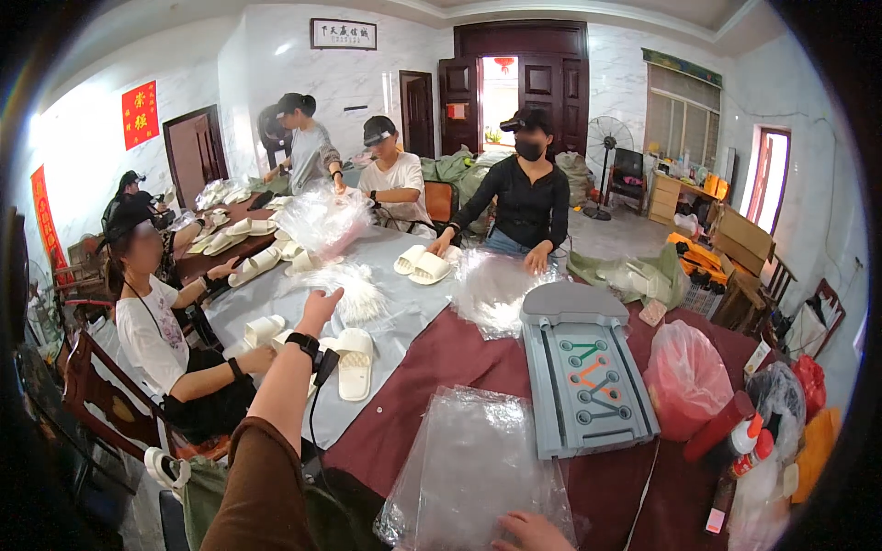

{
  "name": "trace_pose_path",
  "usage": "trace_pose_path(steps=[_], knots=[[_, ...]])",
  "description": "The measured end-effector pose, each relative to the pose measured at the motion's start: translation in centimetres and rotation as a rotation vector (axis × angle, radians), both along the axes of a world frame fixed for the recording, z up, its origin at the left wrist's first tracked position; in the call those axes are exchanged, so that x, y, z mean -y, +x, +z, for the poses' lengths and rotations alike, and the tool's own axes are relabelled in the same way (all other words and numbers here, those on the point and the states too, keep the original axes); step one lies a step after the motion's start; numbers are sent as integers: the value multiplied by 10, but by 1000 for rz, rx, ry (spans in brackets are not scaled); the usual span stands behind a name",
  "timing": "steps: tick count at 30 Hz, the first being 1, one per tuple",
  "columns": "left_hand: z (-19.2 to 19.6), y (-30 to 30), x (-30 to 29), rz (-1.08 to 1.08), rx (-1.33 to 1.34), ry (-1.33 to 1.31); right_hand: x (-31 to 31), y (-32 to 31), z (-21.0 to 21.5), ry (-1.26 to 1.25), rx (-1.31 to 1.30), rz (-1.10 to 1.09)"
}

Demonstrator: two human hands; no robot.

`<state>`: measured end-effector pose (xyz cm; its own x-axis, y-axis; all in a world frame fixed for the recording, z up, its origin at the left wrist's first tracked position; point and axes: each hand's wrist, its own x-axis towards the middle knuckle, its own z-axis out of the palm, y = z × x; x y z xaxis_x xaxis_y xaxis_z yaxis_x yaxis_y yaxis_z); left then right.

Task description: Packing slippers into plastic bags at a manufacturing workstation.

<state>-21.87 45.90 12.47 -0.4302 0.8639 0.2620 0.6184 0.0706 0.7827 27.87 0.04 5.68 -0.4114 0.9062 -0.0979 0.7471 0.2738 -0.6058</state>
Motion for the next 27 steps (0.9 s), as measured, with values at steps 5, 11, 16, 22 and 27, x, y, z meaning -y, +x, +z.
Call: trace_pose_path(steps=[5, 11, 16, 22, 27], knots=[[-29, 23, -13, -17, 321, -16, -73, -13, 81, 112, -126, 63], [-46, -11, -13, -61, 711, -180, -180, -51, 104, 188, -463, 86], [-40, -13, -25, -120, 903, -43, -226, -75, 91, 199, -516, -46], [-37, 22, -46, -39, 908, 36, -238, -70, 66, 189, -373, -52], [-35, 53, -68, -91, 960, 43, -254, -55, 50, 167, -307, -47]])
